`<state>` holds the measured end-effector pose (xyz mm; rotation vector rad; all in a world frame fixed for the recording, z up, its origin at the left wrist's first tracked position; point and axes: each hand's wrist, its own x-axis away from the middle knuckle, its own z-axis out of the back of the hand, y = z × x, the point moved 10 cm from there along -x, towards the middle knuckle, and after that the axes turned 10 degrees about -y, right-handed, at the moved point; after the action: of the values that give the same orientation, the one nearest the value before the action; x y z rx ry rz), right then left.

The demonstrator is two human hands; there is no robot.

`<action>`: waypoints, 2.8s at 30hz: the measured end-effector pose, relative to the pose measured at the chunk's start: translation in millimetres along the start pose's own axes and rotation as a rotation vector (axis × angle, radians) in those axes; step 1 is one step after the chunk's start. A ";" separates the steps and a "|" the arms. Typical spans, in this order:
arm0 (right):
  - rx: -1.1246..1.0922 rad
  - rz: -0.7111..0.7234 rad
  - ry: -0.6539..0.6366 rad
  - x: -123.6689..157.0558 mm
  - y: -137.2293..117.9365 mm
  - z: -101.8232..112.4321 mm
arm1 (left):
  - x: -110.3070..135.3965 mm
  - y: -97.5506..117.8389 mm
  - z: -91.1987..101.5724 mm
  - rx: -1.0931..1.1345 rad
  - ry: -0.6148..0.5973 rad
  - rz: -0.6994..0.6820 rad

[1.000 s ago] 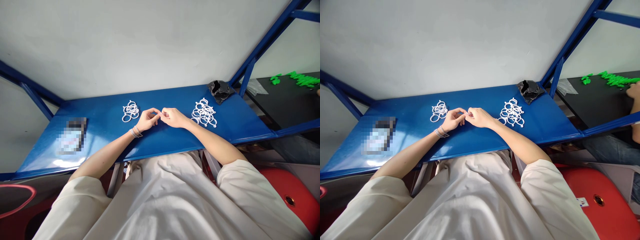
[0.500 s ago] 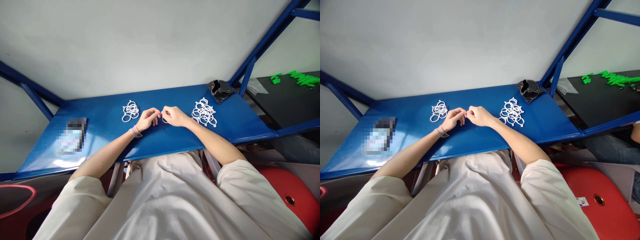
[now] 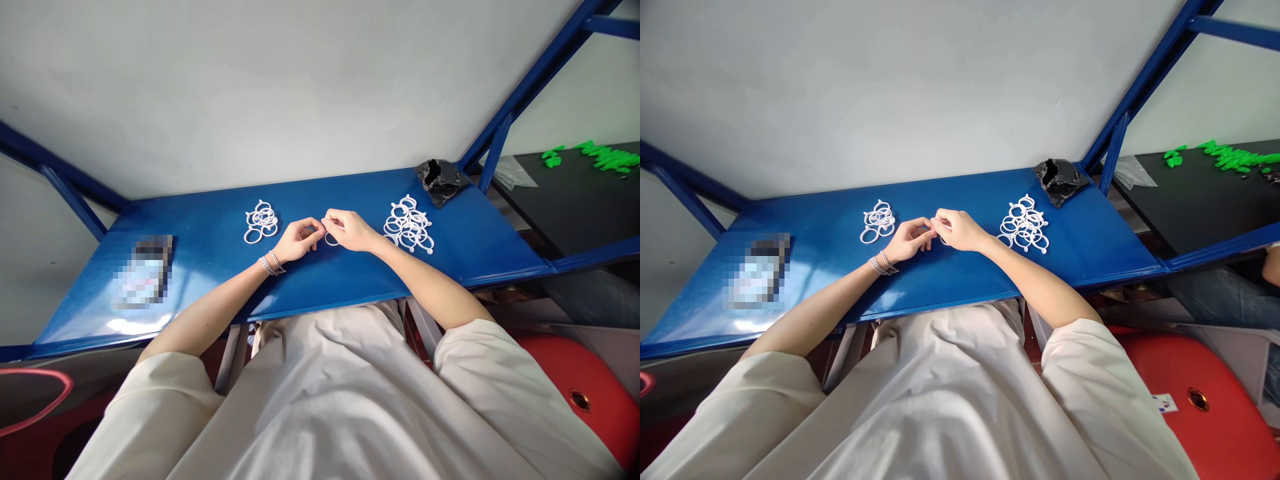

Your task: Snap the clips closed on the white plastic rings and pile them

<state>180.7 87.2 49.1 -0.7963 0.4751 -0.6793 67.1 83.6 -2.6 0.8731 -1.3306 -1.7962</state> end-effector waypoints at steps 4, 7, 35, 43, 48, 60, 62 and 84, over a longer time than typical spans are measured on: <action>-0.082 -0.002 0.003 -0.2 -0.2 -0.5 | -0.1 -0.3 -0.3 0.000 -0.002 0.004; -0.114 0.000 0.006 0.0 0.0 -0.5 | -0.4 0.9 -0.8 0.001 -0.005 -0.004; 0.036 -0.018 0.001 0.7 -3.3 -0.3 | -0.6 2.3 -1.0 -0.006 -0.007 -0.006; 0.089 -0.151 -0.189 -3.2 14.0 -17.2 | -0.5 0.1 0.5 -0.011 -0.015 -0.023; 0.094 -0.138 -0.222 -1.6 11.7 -20.1 | -0.7 7.4 -1.6 -0.035 -0.021 -0.060; 0.107 -0.096 -0.154 -3.7 12.3 -14.3 | 1.7 7.0 10.6 -0.076 0.063 -0.026; 0.111 -0.101 -0.120 -3.8 13.8 -10.6 | 3.0 9.6 20.9 -0.147 0.098 -0.021; 0.386 -0.235 -0.336 3.8 31.5 -17.4 | 34.4 46.1 140.4 -1.029 0.629 0.340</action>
<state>184.3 92.0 13.5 -0.5866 -0.0590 -0.8056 -62.2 111.6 71.7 0.4935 -0.0657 -1.4508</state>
